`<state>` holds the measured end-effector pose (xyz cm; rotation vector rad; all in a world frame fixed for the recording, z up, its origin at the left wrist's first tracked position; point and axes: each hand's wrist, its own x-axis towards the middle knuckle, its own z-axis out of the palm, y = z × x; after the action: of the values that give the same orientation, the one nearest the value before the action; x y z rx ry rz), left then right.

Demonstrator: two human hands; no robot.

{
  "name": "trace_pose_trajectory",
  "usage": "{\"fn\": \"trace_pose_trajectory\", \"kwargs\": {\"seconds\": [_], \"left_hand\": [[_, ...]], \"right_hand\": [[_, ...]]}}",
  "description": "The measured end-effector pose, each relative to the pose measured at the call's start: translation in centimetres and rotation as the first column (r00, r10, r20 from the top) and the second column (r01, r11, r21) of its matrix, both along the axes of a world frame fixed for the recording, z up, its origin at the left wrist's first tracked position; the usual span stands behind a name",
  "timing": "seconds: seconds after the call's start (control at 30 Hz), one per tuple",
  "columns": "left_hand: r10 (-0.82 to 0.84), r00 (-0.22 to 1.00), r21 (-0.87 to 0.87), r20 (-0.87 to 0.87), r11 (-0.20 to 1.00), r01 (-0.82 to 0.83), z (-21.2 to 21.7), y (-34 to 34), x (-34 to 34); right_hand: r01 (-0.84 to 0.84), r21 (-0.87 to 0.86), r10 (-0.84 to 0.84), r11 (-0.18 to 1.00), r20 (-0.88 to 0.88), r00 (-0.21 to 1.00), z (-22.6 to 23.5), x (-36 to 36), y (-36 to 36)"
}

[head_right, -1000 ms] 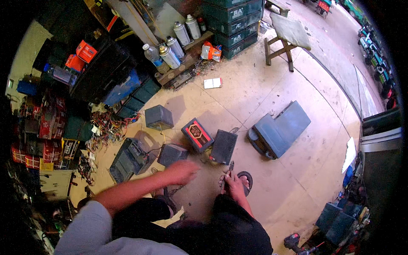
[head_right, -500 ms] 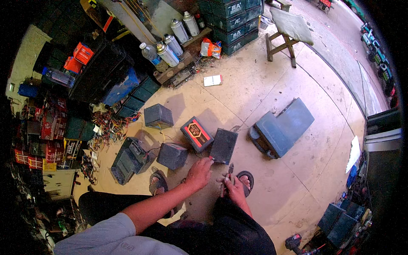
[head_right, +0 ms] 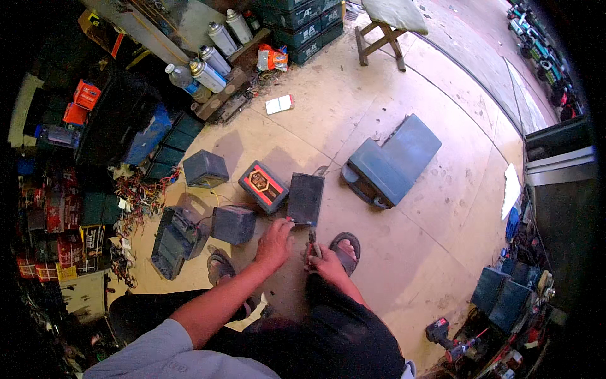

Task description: The person brings a license plate inside a workshop, puts it down, then uses a utility knife to cut through tape on a plastic battery enclosure, removes the plastic cover, and begins disconnecting wires from the batteries inside with pliers.

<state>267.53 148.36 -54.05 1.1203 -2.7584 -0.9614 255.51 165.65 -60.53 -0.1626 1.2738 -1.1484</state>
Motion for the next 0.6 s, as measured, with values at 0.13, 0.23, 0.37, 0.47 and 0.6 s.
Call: {"fn": "trace_pose_trajectory", "kwargs": {"seconds": [0.13,0.23,0.37,0.47,0.6], "left_hand": [[-0.076,0.994,-0.131,-0.08,0.989,0.065,-0.5,-0.8,-0.6],[-0.121,0.991,-0.198,-0.06,0.974,0.107,-0.7,-1.4,-1.6],[-0.182,0.982,-0.276,0.056,0.942,0.191,-1.6,-2.2,-2.6],[-0.211,0.976,-0.289,0.051,0.933,0.216,-1.7,-2.7,-3.1],[-0.219,0.975,-0.182,-0.038,0.961,0.208,-1.0,-2.5,-3.1]], "right_hand": [[-0.122,-0.016,0.118,0.992,-0.135,0.984,-1.8,0.1,0.1],[-0.149,0.008,0.148,0.989,-0.156,0.977,-2.6,0.1,-0.3],[-0.158,0.008,0.157,0.987,-0.159,0.975,-3.5,0.1,-0.6],[-0.156,0.027,0.158,0.987,-0.097,0.983,-2.1,-0.4,-1.3],[-0.065,0.058,0.062,0.996,0.053,0.997,0.2,-0.6,-2.2]]}}
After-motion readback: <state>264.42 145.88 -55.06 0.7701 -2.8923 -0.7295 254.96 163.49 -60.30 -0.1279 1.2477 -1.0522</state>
